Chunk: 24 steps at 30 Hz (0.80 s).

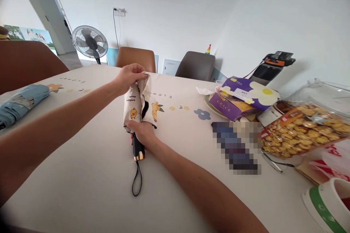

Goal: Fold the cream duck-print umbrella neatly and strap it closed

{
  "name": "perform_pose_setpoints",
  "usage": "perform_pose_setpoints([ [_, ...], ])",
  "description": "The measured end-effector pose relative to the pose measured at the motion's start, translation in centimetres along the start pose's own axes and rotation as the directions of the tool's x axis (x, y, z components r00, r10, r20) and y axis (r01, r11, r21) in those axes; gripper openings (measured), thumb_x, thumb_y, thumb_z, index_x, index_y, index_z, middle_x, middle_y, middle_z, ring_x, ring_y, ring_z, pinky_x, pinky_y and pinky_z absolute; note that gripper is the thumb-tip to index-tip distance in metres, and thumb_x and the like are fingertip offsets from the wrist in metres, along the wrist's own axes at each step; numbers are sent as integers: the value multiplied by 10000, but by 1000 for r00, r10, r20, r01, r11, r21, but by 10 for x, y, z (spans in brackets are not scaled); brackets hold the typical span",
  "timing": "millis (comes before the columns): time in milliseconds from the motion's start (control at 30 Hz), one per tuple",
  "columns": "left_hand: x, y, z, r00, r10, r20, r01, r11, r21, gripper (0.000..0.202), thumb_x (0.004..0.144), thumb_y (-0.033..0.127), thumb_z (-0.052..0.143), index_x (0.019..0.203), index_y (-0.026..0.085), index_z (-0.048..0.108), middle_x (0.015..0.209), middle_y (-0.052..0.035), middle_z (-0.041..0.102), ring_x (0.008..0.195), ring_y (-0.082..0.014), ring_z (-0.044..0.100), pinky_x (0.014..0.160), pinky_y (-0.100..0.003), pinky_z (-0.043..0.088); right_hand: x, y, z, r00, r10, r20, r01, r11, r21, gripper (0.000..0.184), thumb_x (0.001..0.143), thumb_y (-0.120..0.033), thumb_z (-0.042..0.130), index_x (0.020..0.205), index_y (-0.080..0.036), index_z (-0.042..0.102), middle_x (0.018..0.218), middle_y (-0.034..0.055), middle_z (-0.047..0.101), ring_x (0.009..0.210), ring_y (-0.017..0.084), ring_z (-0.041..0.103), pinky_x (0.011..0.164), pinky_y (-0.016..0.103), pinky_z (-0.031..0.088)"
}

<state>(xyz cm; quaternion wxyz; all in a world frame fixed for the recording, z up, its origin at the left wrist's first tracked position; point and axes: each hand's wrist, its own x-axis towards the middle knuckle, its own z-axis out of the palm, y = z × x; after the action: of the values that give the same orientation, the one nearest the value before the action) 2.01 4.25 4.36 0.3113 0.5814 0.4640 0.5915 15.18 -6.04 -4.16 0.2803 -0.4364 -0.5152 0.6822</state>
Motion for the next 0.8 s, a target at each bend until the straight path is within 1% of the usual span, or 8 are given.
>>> perform_pose_setpoints([
  [100, -8, 2, -24, 999, -7, -34, 6, 1000, -28, 180, 584, 196, 700, 676, 143, 554, 682, 2, 558, 623, -93, 494, 654, -272, 426, 0, 0, 0, 1000, 12, -16, -12, 1000, -5, 221, 688, -329, 622, 579, -176, 507, 426, -17, 492, 324, 115, 452, 334, 252, 405],
  [200, -20, -1, -52, 998, -39, -56, 33, 994, -101, 177, 597, 212, 711, 683, 143, 572, 727, -12, 585, 687, -104, 541, 706, -283, 448, 0, -2, 0, 1000, 17, -18, -17, 1000, -15, 247, 678, -346, 639, 551, -183, 505, 418, -17, 489, 330, 117, 453, 328, 247, 400],
  [300, -36, -11, -79, 984, -169, -58, 155, 969, -195, 211, 582, 240, 734, 685, 152, 573, 760, -7, 589, 716, -102, 565, 649, -237, 449, 0, -3, 0, 1000, 26, -13, -27, 999, -43, 274, 676, -356, 638, 524, -179, 495, 414, -18, 487, 334, 115, 463, 335, 237, 396],
  [400, -50, -19, -94, 956, -280, -93, 251, 937, -243, 246, 564, 259, 753, 692, 155, 570, 780, -2, 576, 688, -96, 570, 576, -205, 441, 0, -3, 0, 999, 33, -17, -34, 998, -50, 252, 680, -352, 626, 553, -168, 509, 420, -24, 490, 331, 112, 471, 337, 227, 388],
  [467, -57, -19, -94, 937, -331, -117, 299, 927, -227, 267, 571, 296, 752, 705, 153, 572, 790, -18, 578, 656, -101, 564, 534, -207, 438, 0, -2, -1, 999, 41, -16, -42, 998, -50, 251, 678, -355, 626, 561, -164, 512, 423, -23, 495, 331, 111, 472, 335, 224, 382],
  [567, -64, -15, -83, 912, -399, -98, 391, 916, -92, 351, 599, 435, 720, 747, 140, 601, 820, -71, 604, 622, -126, 559, 482, -235, 435, 1, -1, -1, 998, 53, -25, -54, 997, -57, 273, 676, -363, 632, 542, -166, 498, 419, -17, 499, 336, 111, 470, 337, 227, 381],
  [667, -70, -8, -70, 891, -451, 54, 447, 892, 63, 436, 596, 509, 698, 797, 125, 648, 842, -107, 635, 659, -165, 578, 488, -257, 440, 1, -1, 0, 998, 51, -44, -53, 997, -58, 270, 677, -363, 634, 538, -172, 504, 410, -21, 492, 334, 109, 458, 333, 229, 376],
  [800, -81, 2, -61, 863, -447, 235, 441, 894, 80, 410, 590, 443, 729, 873, 151, 677, 923, -94, 665, 805, -203, 602, 601, -280, 479, 1, -2, 1, 996, 64, -65, -68, 996, -59, 280, 680, -373, 641, 525, -181, 508, 411, -16, 487, 326, 112, 448, 319, 238, 365],
])
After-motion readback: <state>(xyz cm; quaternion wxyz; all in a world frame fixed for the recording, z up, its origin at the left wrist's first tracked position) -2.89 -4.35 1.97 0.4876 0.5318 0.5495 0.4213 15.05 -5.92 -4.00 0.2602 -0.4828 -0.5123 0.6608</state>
